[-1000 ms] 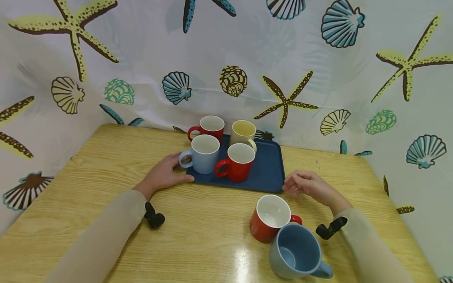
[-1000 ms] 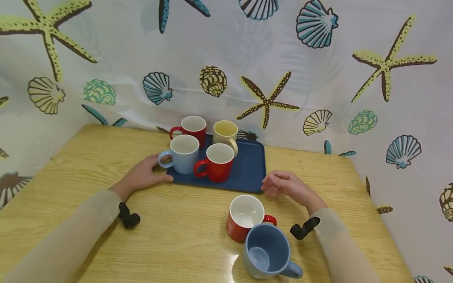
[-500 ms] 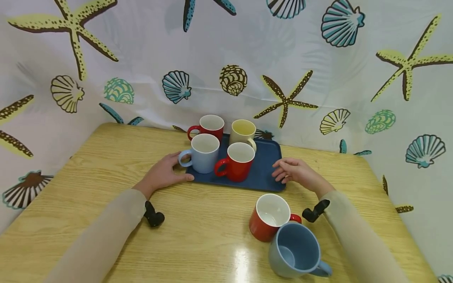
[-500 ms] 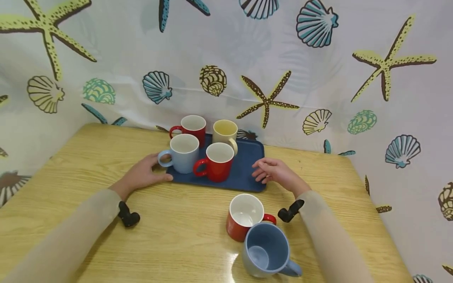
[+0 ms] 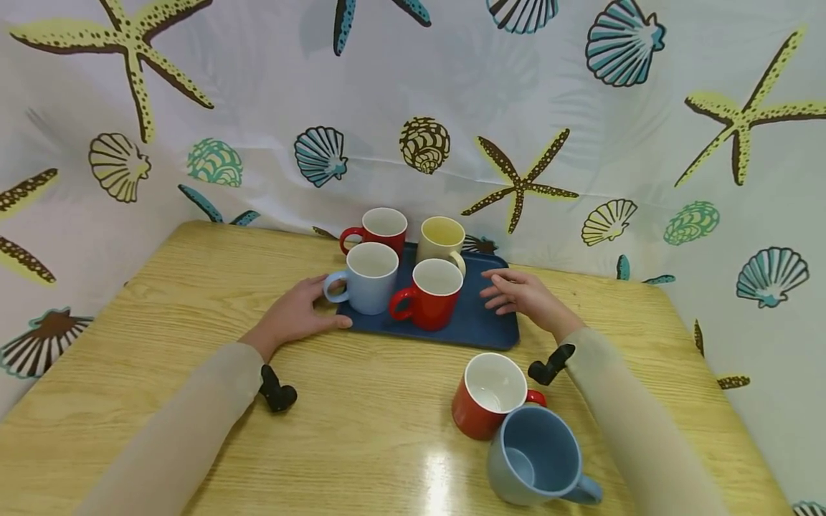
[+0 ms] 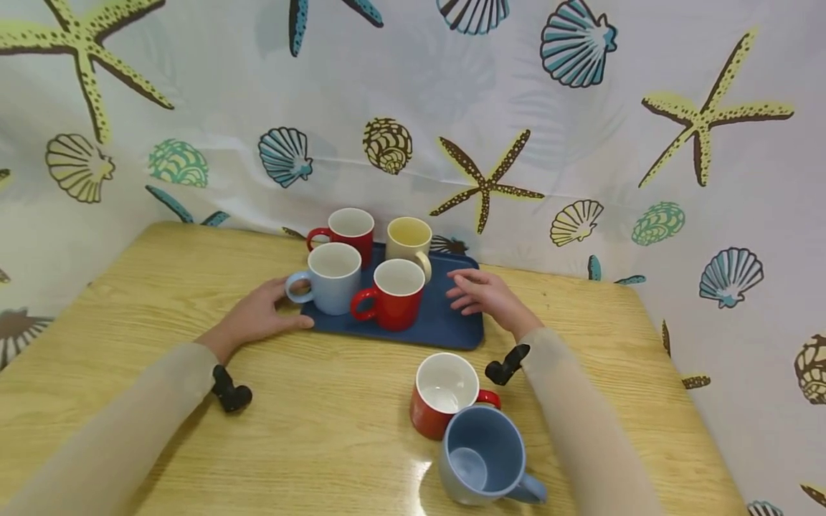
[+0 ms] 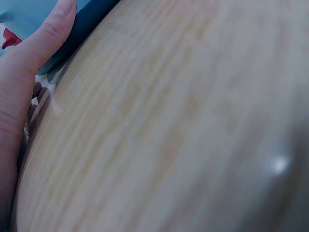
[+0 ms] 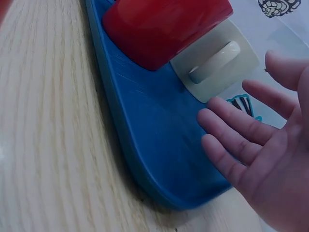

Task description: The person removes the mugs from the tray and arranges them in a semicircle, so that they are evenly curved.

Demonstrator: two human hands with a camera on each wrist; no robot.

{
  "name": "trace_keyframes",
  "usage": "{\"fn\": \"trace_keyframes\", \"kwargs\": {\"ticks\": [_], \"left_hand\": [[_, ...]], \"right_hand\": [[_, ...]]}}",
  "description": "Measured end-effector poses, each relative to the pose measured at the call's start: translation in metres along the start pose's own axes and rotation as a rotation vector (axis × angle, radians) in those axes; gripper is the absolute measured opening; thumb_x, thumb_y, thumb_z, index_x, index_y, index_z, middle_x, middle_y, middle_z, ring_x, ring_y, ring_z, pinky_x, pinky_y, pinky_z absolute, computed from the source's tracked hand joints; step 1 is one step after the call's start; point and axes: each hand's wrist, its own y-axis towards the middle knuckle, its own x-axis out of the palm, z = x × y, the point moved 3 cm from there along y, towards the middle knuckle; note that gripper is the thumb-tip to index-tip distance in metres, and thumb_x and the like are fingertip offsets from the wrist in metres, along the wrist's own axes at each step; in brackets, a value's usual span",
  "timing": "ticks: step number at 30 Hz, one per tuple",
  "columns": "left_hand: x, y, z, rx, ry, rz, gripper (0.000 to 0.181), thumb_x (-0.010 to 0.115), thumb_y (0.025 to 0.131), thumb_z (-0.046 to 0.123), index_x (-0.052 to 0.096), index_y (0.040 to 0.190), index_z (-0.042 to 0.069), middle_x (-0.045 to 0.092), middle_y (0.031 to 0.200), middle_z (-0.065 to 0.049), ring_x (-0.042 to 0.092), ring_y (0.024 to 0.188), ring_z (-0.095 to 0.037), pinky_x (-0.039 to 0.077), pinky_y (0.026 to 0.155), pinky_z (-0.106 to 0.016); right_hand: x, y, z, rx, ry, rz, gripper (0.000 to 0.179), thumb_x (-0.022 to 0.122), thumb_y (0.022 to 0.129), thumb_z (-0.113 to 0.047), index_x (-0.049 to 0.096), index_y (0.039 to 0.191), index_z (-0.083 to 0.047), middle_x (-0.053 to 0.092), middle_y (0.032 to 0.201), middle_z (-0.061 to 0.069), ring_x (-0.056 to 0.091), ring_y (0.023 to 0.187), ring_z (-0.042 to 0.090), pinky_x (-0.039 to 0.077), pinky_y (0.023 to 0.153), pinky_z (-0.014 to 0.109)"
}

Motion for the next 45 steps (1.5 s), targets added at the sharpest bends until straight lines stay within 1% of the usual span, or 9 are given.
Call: {"fn": "trace_keyframes", "kwargs": {"ticks": [9,14,19,23,26,31,35,39,45], "left_hand": [[0.002,0.000,0.002,-0.013,0.012,-0.012,0.094,0.063,0.068,0.072,0.041,0.142,0.018,0.033,0.146,-0.014,0.029,0.132,-0.036,0.028,0.102,-0.056],[0.005,0.002,0.001,-0.005,0.001,-0.003,0.092,0.064,0.068,0.070,0.042,0.141,0.018,0.034,0.145,-0.014,0.030,0.131,-0.035,0.028,0.102,-0.056],[0.003,0.000,0.002,0.015,-0.006,-0.003,0.091,0.065,0.068,0.070,0.043,0.140,0.018,0.037,0.143,-0.013,0.033,0.129,-0.034,0.029,0.101,-0.055],[-0.001,-0.002,0.003,0.018,0.002,-0.001,0.092,0.063,0.068,0.071,0.043,0.140,0.018,0.037,0.143,-0.012,0.033,0.129,-0.034,0.030,0.101,-0.055],[-0.002,-0.002,0.003,0.011,0.005,-0.008,0.092,0.063,0.068,0.071,0.042,0.141,0.019,0.036,0.144,-0.012,0.032,0.130,-0.034,0.029,0.102,-0.055],[-0.002,-0.001,0.003,-0.003,0.011,-0.014,0.092,0.063,0.069,0.071,0.041,0.142,0.019,0.033,0.146,-0.014,0.029,0.132,-0.035,0.028,0.102,-0.056],[-0.003,-0.002,0.005,0.004,0.000,-0.007,0.092,0.065,0.069,0.069,0.042,0.141,0.017,0.035,0.144,-0.015,0.031,0.130,-0.036,0.028,0.101,-0.056],[-0.002,-0.002,0.007,0.008,-0.001,-0.013,0.092,0.064,0.069,0.070,0.042,0.141,0.018,0.034,0.145,-0.015,0.030,0.131,-0.036,0.028,0.102,-0.056],[-0.003,0.000,0.005,0.027,-0.007,0.002,0.089,0.065,0.070,0.068,0.043,0.140,0.019,0.036,0.144,-0.013,0.032,0.130,-0.035,0.028,0.102,-0.055]], "right_hand": [[0.011,0.016,0.002,0.030,0.021,0.080,0.054,0.046,0.098,-0.032,0.034,0.142,-0.002,0.047,0.129,0.031,0.051,0.111,0.044,0.044,0.090,0.050],[0.018,0.021,0.003,0.043,0.010,0.076,0.051,0.047,0.098,-0.029,0.035,0.141,-0.004,0.048,0.127,0.031,0.052,0.110,0.045,0.045,0.089,0.050],[0.024,0.029,0.003,0.053,0.050,0.078,0.049,0.047,0.098,-0.029,0.036,0.141,-0.006,0.051,0.124,0.030,0.052,0.109,0.046,0.045,0.088,0.051],[0.030,0.038,0.002,0.080,0.078,0.071,0.049,0.047,0.099,-0.028,0.034,0.141,-0.007,0.054,0.122,0.027,0.052,0.109,0.047,0.045,0.088,0.052],[0.033,0.043,0.001,0.099,0.073,0.085,0.046,0.047,0.098,-0.025,0.037,0.139,-0.006,0.058,0.118,0.022,0.056,0.104,0.043,0.047,0.086,0.051],[0.036,0.048,0.000,0.098,0.071,0.124,0.038,0.049,0.097,-0.027,0.046,0.128,-0.004,0.063,0.105,0.013,0.064,0.088,0.030,0.050,0.080,0.047],[0.036,0.048,0.000,0.098,0.083,0.132,0.028,0.050,0.097,-0.026,0.052,0.114,-0.005,0.064,0.097,0.008,0.064,0.085,0.026,0.051,0.080,0.045],[0.034,0.046,0.002,0.109,0.114,0.124,0.018,0.046,0.099,-0.025,0.053,0.104,-0.008,0.064,0.093,0.006,0.063,0.088,0.029,0.050,0.080,0.045],[0.030,0.045,0.004,0.113,0.160,0.062,0.021,0.041,0.101,-0.028,0.047,0.099,-0.008,0.062,0.095,0.011,0.055,0.105,0.041,0.049,0.078,0.042]]}}
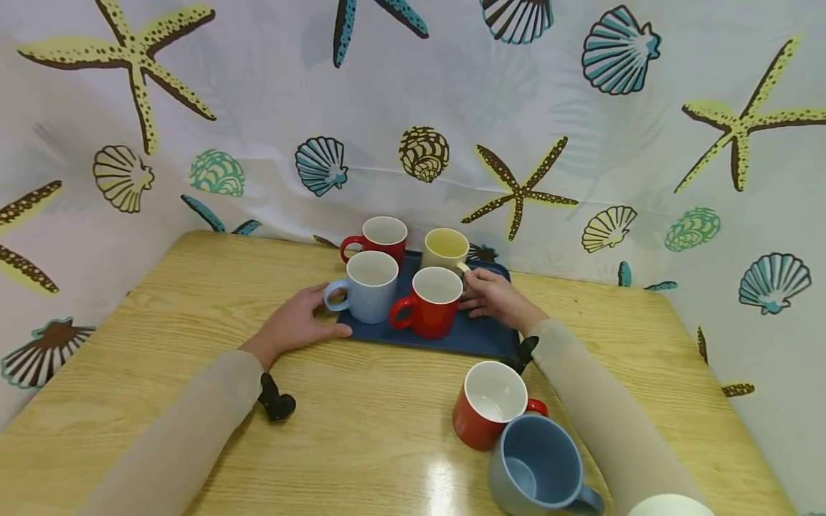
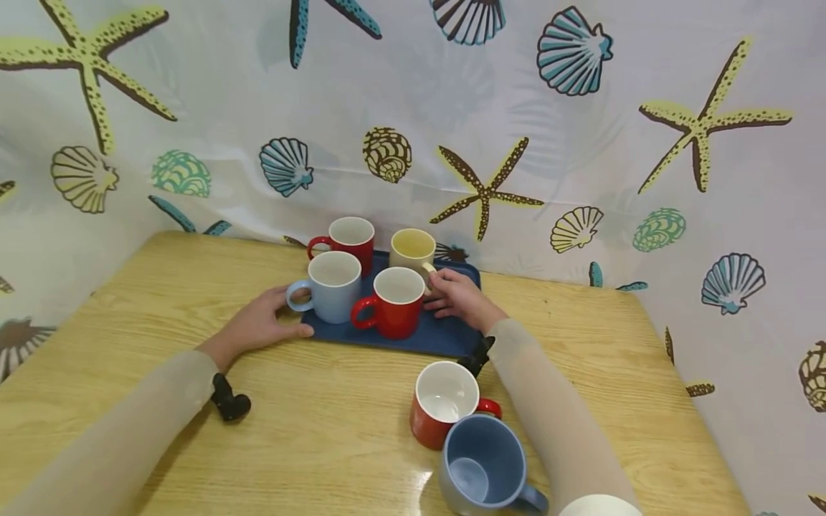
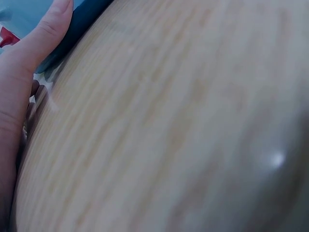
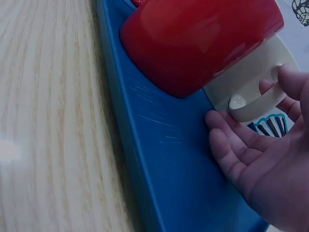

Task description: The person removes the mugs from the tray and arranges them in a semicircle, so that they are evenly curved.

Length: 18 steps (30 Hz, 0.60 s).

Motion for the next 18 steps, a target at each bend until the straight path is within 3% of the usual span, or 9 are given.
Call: {"fn": "trace_keyframes", "kwargs": {"ticks": [4,10,18], "left_hand": [[-0.001,0.000,-0.002,0.008,0.011,0.004,0.089,0.065,0.070,0.068,0.044,0.140,0.018,0.037,0.143,-0.014,0.032,0.130,-0.036,0.029,0.101,-0.056],[0.002,0.000,-0.003,-0.010,0.019,-0.009,0.092,0.062,0.069,0.072,0.042,0.141,0.019,0.034,0.145,-0.016,0.030,0.131,-0.036,0.028,0.102,-0.056],[0.000,-0.001,-0.004,-0.014,0.014,0.010,0.091,0.062,0.068,0.072,0.043,0.140,0.020,0.035,0.144,-0.013,0.031,0.131,-0.035,0.029,0.101,-0.056]], "right_hand": [[-0.001,-0.005,-0.002,0.027,0.002,-0.026,0.027,0.037,0.102,-0.029,0.041,0.101,-0.002,0.060,0.101,0.017,0.052,0.110,0.044,0.048,0.071,0.037],[-0.007,-0.014,-0.002,0.072,-0.004,-0.040,0.029,0.035,0.102,-0.031,0.041,0.100,-0.003,0.054,0.117,0.031,0.057,0.099,0.037,0.046,0.063,0.033],[-0.013,-0.021,-0.003,0.065,0.013,-0.036,0.026,0.038,0.101,-0.032,0.045,0.095,-0.007,0.053,0.118,0.033,0.062,0.092,0.030,0.046,0.063,0.031]]}}
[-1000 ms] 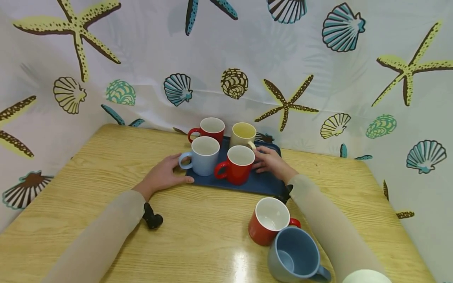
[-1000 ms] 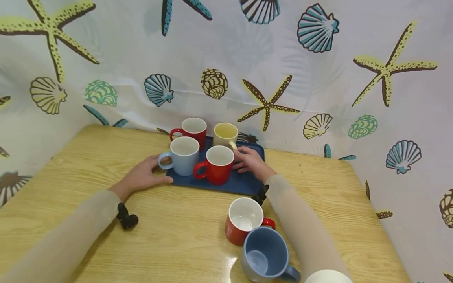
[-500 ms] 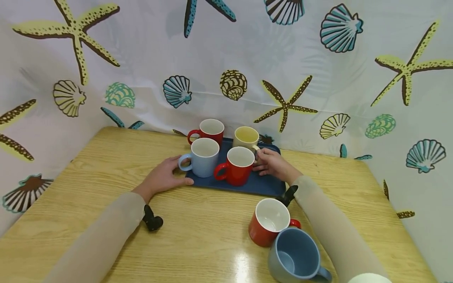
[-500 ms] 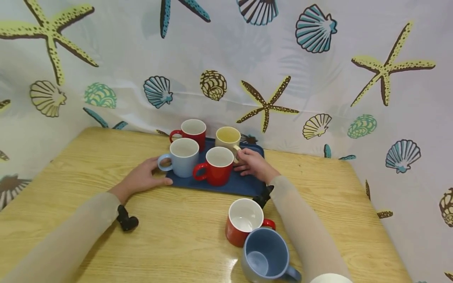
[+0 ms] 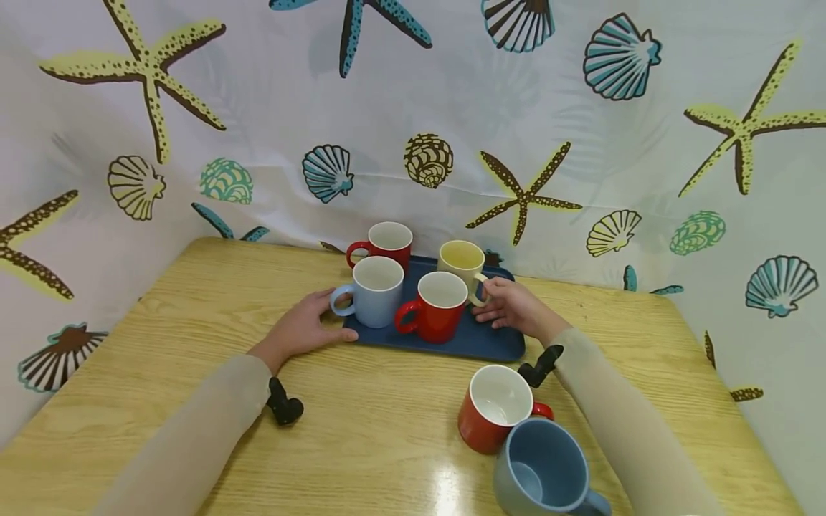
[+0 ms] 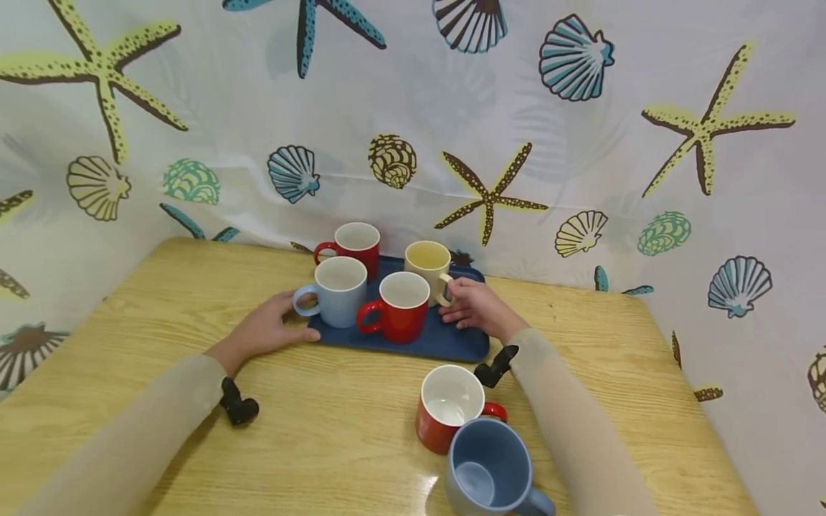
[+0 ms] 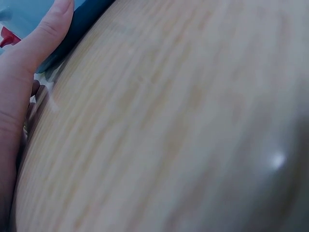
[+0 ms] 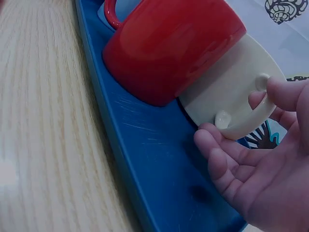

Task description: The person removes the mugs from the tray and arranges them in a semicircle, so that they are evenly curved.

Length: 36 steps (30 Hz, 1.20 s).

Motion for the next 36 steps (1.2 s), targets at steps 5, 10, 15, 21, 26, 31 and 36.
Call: {"fn": "trace_keyframes", "kwargs": {"ticks": [5,10,15,21,26,31,36], "left_hand": [[0.000,0.001,-0.001,0.025,-0.012,0.003,0.091,0.064,0.069,0.069,0.043,0.140,0.018,0.038,0.143,-0.012,0.033,0.130,-0.034,0.030,0.101,-0.055],[0.000,0.001,-0.003,0.036,-0.003,0.012,0.091,0.064,0.068,0.070,0.044,0.140,0.019,0.040,0.142,-0.010,0.035,0.128,-0.033,0.031,0.101,-0.054],[0.000,0.002,-0.003,0.036,0.006,0.008,0.090,0.064,0.068,0.070,0.044,0.140,0.019,0.040,0.142,-0.010,0.035,0.128,-0.033,0.031,0.101,-0.054],[0.002,0.003,-0.004,0.036,0.010,0.008,0.090,0.064,0.069,0.070,0.043,0.140,0.019,0.039,0.142,-0.010,0.035,0.128,-0.032,0.032,0.100,-0.054],[0.001,0.002,-0.001,0.028,0.013,0.001,0.091,0.063,0.069,0.071,0.043,0.140,0.018,0.038,0.143,-0.011,0.034,0.129,-0.033,0.031,0.101,-0.054],[0.001,0.002,-0.001,0.019,0.017,-0.001,0.092,0.062,0.068,0.072,0.043,0.141,0.018,0.037,0.144,-0.011,0.033,0.130,-0.034,0.030,0.101,-0.055],[0.002,0.003,-0.001,0.012,0.019,0.001,0.092,0.063,0.068,0.071,0.042,0.141,0.018,0.037,0.144,-0.012,0.033,0.130,-0.034,0.030,0.101,-0.056]], "right_hand": [[-0.004,-0.008,0.002,-0.011,-0.006,0.012,0.028,0.040,0.100,-0.033,0.046,0.094,-0.006,0.059,0.110,0.030,0.062,0.092,0.030,0.046,0.066,0.032],[-0.008,-0.018,0.006,-0.025,-0.001,0.002,0.031,0.042,0.100,-0.034,0.046,0.095,-0.003,0.063,0.102,0.024,0.062,0.091,0.030,0.047,0.071,0.034],[-0.012,-0.031,0.008,-0.034,-0.005,0.004,0.032,0.042,0.099,-0.033,0.045,0.096,-0.002,0.064,0.097,0.021,0.063,0.090,0.029,0.047,0.073,0.035],[-0.016,-0.045,0.010,-0.034,0.002,0.027,0.029,0.043,0.100,-0.033,0.047,0.093,-0.005,0.062,0.096,0.020,0.062,0.090,0.028,0.047,0.076,0.034],[-0.021,-0.055,0.014,-0.053,0.018,0.019,0.024,0.043,0.100,-0.030,0.049,0.090,-0.009,0.062,0.090,0.017,0.062,0.088,0.028,0.048,0.074,0.033],[-0.026,-0.066,0.018,-0.071,0.038,0.018,0.022,0.043,0.100,-0.027,0.048,0.092,-0.008,0.060,0.087,0.016,0.061,0.089,0.028,0.048,0.078,0.036],[-0.029,-0.077,0.023,-0.096,0.054,0.018,0.021,0.042,0.100,-0.027,0.049,0.091,-0.009,0.057,0.089,0.017,0.061,0.090,0.029,0.047,0.083,0.040]]}}
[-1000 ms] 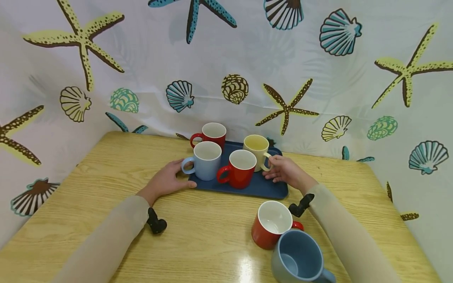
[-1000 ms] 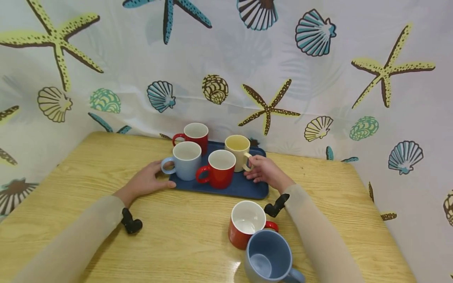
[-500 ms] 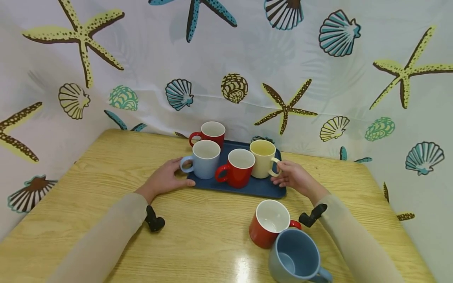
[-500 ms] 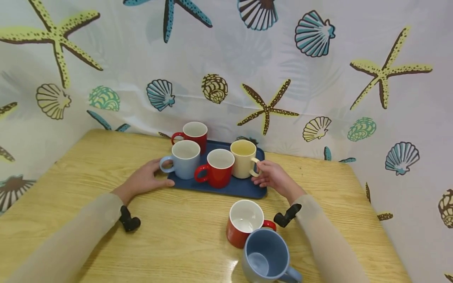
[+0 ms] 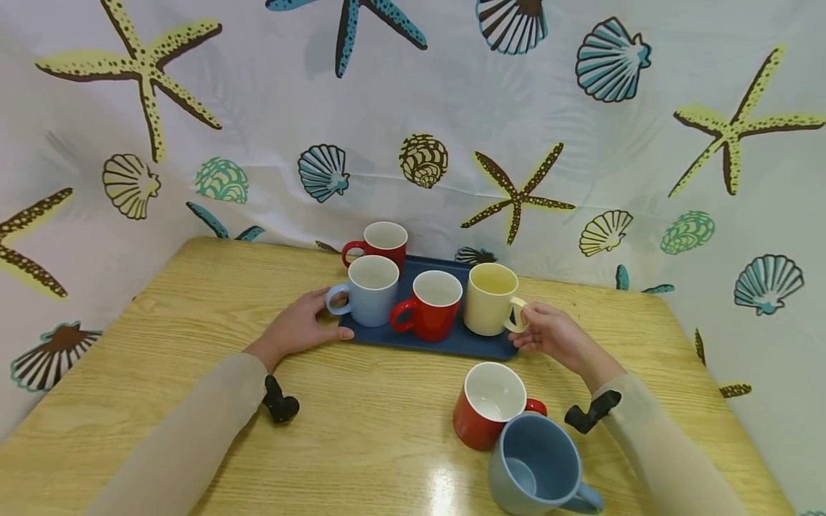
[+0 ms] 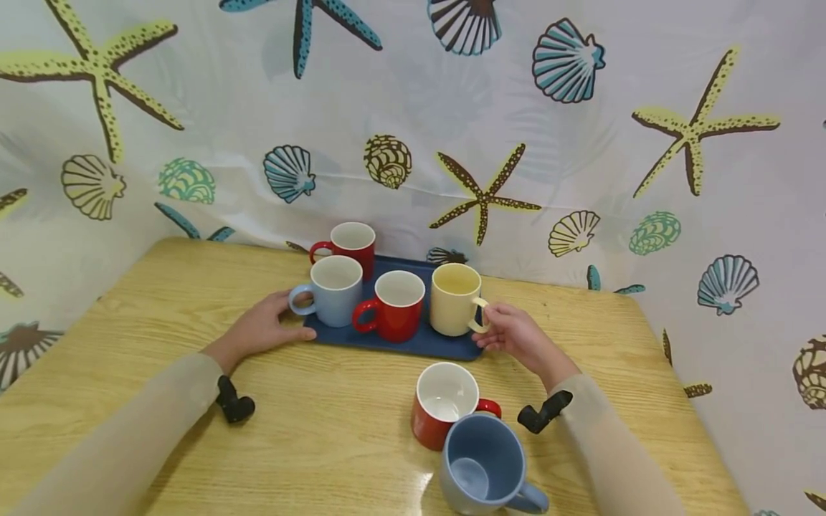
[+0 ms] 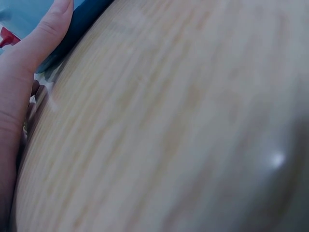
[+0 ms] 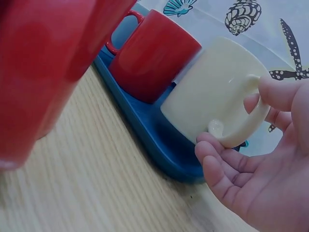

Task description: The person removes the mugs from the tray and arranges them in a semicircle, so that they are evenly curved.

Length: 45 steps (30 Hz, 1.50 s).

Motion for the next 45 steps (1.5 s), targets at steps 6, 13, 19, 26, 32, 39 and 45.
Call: {"fn": "trace_keyframes", "kwargs": {"ticks": [6,13,19,26,32,39,45], "left_hand": [[-0.002,-0.001,0.001,-0.013,0.003,-0.005,0.093,0.063,0.068,0.072,0.042,0.141,0.017,0.036,0.144,-0.013,0.031,0.130,-0.035,0.029,0.101,-0.056],[-0.003,-0.001,0.001,-0.023,0.006,-0.006,0.094,0.061,0.068,0.074,0.042,0.141,0.019,0.034,0.145,-0.013,0.030,0.132,-0.035,0.029,0.101,-0.056],[-0.005,0.000,-0.001,-0.008,0.002,0.008,0.093,0.062,0.068,0.072,0.042,0.141,0.018,0.035,0.145,-0.013,0.031,0.131,-0.035,0.029,0.101,-0.056],[-0.004,-0.001,0.000,-0.011,-0.011,0.012,0.094,0.063,0.067,0.072,0.042,0.141,0.018,0.037,0.144,-0.010,0.032,0.130,-0.033,0.030,0.101,-0.054],[-0.003,-0.004,0.004,-0.006,-0.037,0.013,0.092,0.066,0.068,0.069,0.043,0.140,0.017,0.040,0.142,-0.010,0.035,0.128,-0.033,0.031,0.101,-0.054],[-0.003,-0.005,0.005,0.011,-0.035,0.014,0.088,0.067,0.070,0.066,0.044,0.140,0.017,0.041,0.141,-0.009,0.037,0.127,-0.032,0.032,0.101,-0.053],[-0.004,-0.004,0.003,0.030,-0.031,0.026,0.088,0.065,0.069,0.068,0.044,0.139,0.019,0.042,0.140,-0.008,0.038,0.127,-0.031,0.032,0.100,-0.053]], "right_hand": [[-0.005,-0.013,0.002,-0.030,0.005,0.004,0.024,0.047,0.098,-0.029,0.051,0.093,-0.006,0.059,0.091,0.017,0.062,0.092,0.029,0.049,0.085,0.041],[-0.008,-0.026,0.002,-0.105,-0.003,-0.083,0.026,0.044,0.100,-0.024,0.048,0.092,-0.001,0.059,0.094,0.017,0.063,0.095,0.029,0.048,0.087,0.043],[-0.006,-0.030,0.002,-0.141,-0.001,-0.163,0.022,0.042,0.101,-0.022,0.051,0.092,-0.003,0.057,0.095,0.015,0.062,0.098,0.031,0.048,0.087,0.043],[0.003,-0.028,0.005,-0.182,-0.016,-0.281,0.021,0.039,0.101,-0.016,0.051,0.090,-0.002,0.061,0.099,0.016,0.062,0.096,0.029,0.049,0.086,0.040],[0.012,-0.022,0.010,-0.192,-0.002,-0.369,0.021,0.038,0.101,-0.014,0.054,0.091,-0.005,0.064,0.100,0.016,0.062,0.095,0.028,0.048,0.086,0.040],[0.022,-0.019,0.012,-0.195,-0.011,-0.438,0.023,0.037,0.101,-0.012,0.056,0.092,-0.005,0.061,0.095,0.012,0.062,0.093,0.023,0.048,0.087,0.040],[0.028,-0.014,0.010,-0.216,-0.027,-0.475,0.022,0.038,0.101,-0.012,0.056,0.090,-0.007,0.057,0.092,0.007,0.060,0.091,0.019,0.048,0.086,0.036]]}}
